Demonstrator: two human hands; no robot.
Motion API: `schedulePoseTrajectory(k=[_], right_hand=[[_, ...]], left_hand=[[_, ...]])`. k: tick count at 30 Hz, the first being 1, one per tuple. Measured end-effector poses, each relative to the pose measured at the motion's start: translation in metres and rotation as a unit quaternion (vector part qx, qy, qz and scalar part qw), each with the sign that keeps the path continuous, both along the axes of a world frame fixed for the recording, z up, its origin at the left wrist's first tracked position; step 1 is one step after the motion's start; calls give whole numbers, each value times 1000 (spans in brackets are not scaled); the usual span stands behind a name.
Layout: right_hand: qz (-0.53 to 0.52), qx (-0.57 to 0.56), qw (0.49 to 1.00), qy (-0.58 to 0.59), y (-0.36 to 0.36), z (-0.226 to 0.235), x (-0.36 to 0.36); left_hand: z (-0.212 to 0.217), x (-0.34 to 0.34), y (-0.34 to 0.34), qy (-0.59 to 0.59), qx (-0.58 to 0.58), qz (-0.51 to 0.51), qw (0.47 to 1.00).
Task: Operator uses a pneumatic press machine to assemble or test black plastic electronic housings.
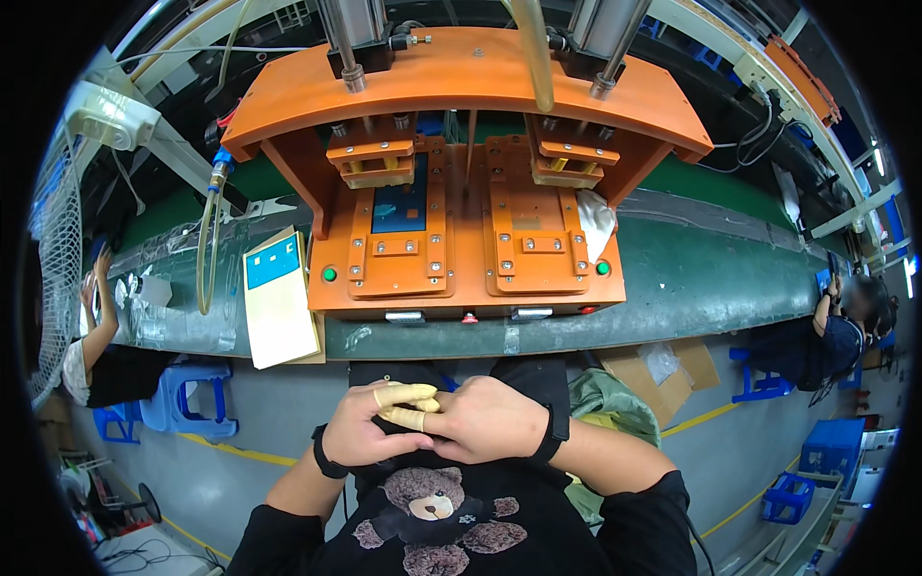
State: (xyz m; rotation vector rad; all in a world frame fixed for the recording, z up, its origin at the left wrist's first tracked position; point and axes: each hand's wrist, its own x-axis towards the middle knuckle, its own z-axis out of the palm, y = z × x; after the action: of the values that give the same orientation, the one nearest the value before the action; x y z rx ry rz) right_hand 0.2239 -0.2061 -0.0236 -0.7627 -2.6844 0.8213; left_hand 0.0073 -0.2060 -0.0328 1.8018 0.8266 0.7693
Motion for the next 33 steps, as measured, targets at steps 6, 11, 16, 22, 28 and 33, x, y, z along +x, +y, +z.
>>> schedulePoseTrajectory(k=[6,11,16,22,28,33], right_hand=[[5,-22,1000,-1,-4,-6,2],[-25,-50,998,3,-8,-18,3],[-38,-51,998,-24,-5,-20,5],[-70,28,997,-2,-4,-13,4],[-198,-78,977,20,-19,-14,-16],[-204,-59,976,43,-21,-16,-24]], left_hand=[[-15,-2,-3,-36,-2,-28,999],[-12,2,-2,-2,50,-36,998],[-13,7,0,33,98,-26,994],[-15,3,-1,19,142,109,984],[-34,12,-15,-22,230,184,955],[-29,17,-9,-85,88,177,977]])
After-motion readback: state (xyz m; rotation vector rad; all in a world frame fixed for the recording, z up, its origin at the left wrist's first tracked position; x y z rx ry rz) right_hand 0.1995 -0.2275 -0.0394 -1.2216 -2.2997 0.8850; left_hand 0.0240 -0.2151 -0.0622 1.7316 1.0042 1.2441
